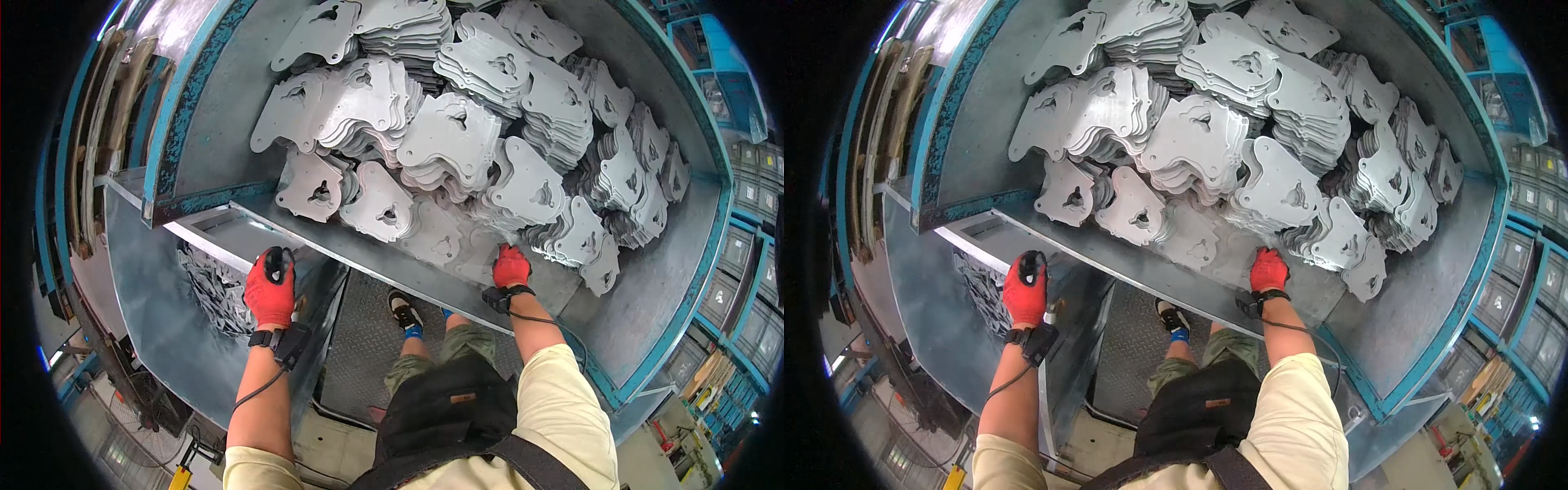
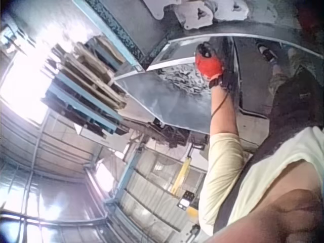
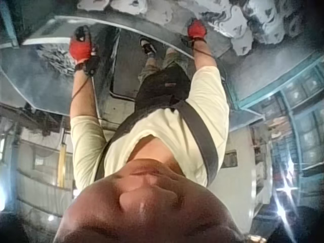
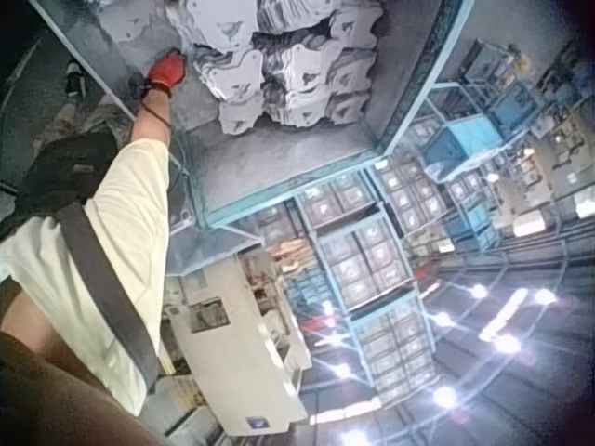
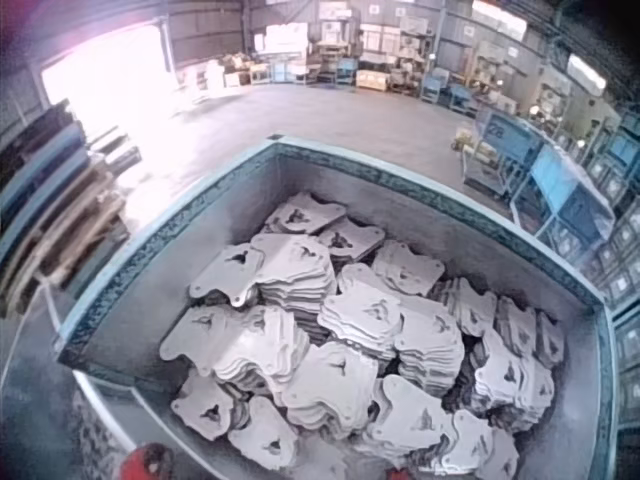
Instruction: Move metal brackets from a storage bin to a jig, position them correctly, and operate a hydraulic machine press to shape or secure the parts.
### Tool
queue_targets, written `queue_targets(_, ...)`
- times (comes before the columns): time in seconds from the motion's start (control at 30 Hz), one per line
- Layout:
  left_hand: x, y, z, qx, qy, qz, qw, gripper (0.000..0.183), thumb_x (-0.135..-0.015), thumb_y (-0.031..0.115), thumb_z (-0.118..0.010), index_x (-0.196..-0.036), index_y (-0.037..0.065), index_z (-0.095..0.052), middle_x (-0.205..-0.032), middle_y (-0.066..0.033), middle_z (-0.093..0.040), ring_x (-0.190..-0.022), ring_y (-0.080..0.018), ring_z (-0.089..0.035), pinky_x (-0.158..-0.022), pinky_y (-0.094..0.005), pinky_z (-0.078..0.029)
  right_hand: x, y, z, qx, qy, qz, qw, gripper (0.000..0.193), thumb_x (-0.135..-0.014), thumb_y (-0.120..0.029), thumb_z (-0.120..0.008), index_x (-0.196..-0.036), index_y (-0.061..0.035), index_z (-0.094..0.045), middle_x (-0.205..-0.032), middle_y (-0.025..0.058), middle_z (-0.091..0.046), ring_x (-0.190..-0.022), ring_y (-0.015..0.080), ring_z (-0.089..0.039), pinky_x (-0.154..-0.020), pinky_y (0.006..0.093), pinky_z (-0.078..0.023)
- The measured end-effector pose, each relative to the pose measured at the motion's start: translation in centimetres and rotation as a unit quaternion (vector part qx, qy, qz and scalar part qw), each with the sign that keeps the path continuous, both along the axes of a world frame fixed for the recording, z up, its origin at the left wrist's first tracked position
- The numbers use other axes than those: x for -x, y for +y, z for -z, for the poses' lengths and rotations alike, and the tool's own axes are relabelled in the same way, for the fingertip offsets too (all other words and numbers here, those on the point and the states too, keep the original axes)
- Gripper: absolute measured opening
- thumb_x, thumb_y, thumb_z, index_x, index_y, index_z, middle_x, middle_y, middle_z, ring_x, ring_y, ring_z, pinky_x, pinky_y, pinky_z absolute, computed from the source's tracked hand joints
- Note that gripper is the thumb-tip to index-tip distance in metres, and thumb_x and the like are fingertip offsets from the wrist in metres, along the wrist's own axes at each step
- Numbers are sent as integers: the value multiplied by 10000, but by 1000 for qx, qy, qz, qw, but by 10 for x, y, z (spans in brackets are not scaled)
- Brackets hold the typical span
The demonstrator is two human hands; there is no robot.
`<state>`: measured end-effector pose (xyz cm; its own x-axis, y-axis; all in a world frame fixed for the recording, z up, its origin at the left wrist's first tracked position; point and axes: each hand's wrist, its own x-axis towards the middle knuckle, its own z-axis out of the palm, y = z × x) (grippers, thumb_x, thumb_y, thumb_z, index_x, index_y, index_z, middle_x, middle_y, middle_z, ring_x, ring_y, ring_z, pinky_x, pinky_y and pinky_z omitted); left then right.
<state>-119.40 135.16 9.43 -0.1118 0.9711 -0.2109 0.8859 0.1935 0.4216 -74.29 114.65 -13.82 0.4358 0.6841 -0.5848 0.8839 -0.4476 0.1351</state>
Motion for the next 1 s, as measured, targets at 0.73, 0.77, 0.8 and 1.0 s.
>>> queue_targets(0.73,9,-3,10,-2,13,5,1000,390,-816,313,-740,-1143,113,-671,-1070,-104,-702,-1001,-317,-663,-867,-405,-513,1,-4,5,15,47,46,998,588,-755,-272,-704,-1258,-52,-494,-1113,178,-639,-1037,354,-649,-840,479,-546)
queue_targets(0.77,12,-4,6,0,19,2,1000,390,-816,313,-740,-1143,113,-671,-1070,-104,-702,-1001,-317,-663,-867,-405,-513,5,0,2,3,54,35,998,507,-771,-206,-681,-1219,-42,-512,-1101,171,-648,-1009,348,-667,-820,463,-559)
queue_targets(0.8,14,-5,3,-6,28,3,1000,389,-816,311,-738,-1143,112,-670,-1073,-106,-701,-1000,-319,-663,-867,-406,-513,9,5,-2,5,59,32,998,507,-771,-206,-681,-1219,-42,-512,-1101,171,-648,-1009,348,-667,-820,463,-559)
queue_targets(1.0,11,-4,3,-4,30,6,1000,390,-814,305,-737,-1148,117,-668,-1078,-109,-698,-1011,-323,-658,-869,-407,-513,6,19,-16,38,88,124,988,513,-758,-178,-684,-1225,-44,-521,-1202,196,-630,-1103,356,-638,-907,457,-539)
